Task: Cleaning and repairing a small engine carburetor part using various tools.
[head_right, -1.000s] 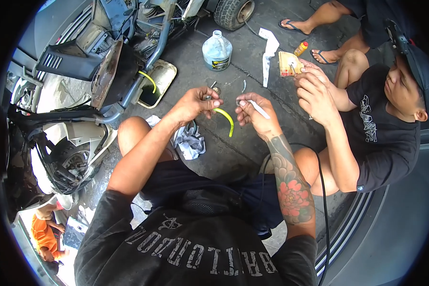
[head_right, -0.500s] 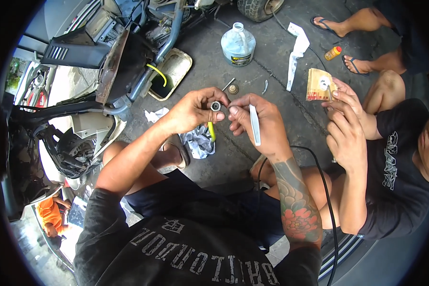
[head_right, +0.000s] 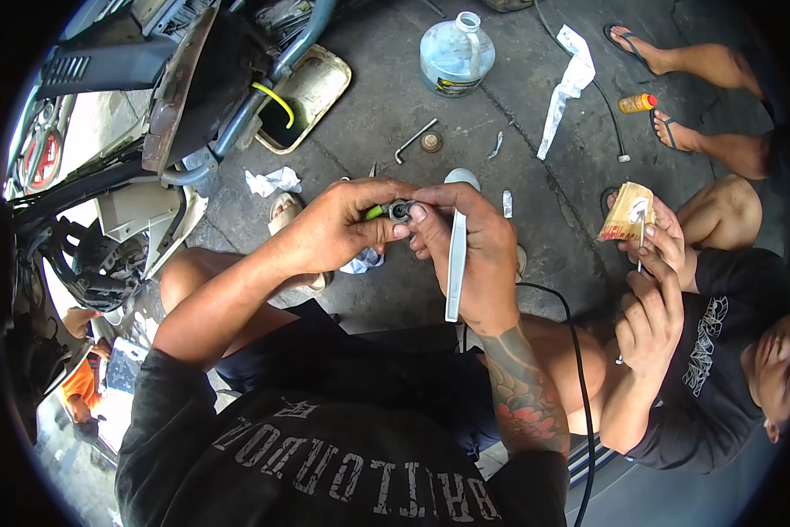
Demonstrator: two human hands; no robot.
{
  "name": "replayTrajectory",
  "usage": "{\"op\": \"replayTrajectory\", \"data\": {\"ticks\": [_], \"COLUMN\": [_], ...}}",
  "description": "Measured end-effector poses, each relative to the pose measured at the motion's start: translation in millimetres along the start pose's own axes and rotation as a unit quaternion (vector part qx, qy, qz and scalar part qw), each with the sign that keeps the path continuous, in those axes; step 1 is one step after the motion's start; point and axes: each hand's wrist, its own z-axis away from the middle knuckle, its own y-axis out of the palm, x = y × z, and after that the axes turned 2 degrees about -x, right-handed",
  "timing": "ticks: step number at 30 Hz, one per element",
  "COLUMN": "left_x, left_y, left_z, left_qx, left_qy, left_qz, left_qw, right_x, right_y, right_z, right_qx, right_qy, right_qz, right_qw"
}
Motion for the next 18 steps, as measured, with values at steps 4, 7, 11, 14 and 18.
{"op": "replayTrajectory", "data": {"ticks": [4,7,11,14,18], "left_x": [1,2,6,7,6], "left_y": [-2,-2,0,1,-1], "left_z": [0,-3,-7,-7,-6], "left_qx": [-0.006,0.023,0.038,0.066,0.110], "left_qy": [0.015,0.024,0.020,0.024,-0.003], "left_qz": [-0.011,0.009,0.039,0.084,0.170], "left_qw": [1.000,0.999,0.998,0.994,0.979], "right_x": [-4,0,5,6,7], "right_y": [1,-3,-11,-12,-11], "right_z": [-3,-1,4,7,7], "right_qx": [0.009,-0.005,-0.034,-0.026,-0.028], "right_qy": [-0.013,-0.015,0.005,0.001,-0.017], "right_qz": [-0.006,-0.006,-0.027,-0.039,-0.043], "right_qw": [1.000,1.000,0.999,0.999,0.999]}}
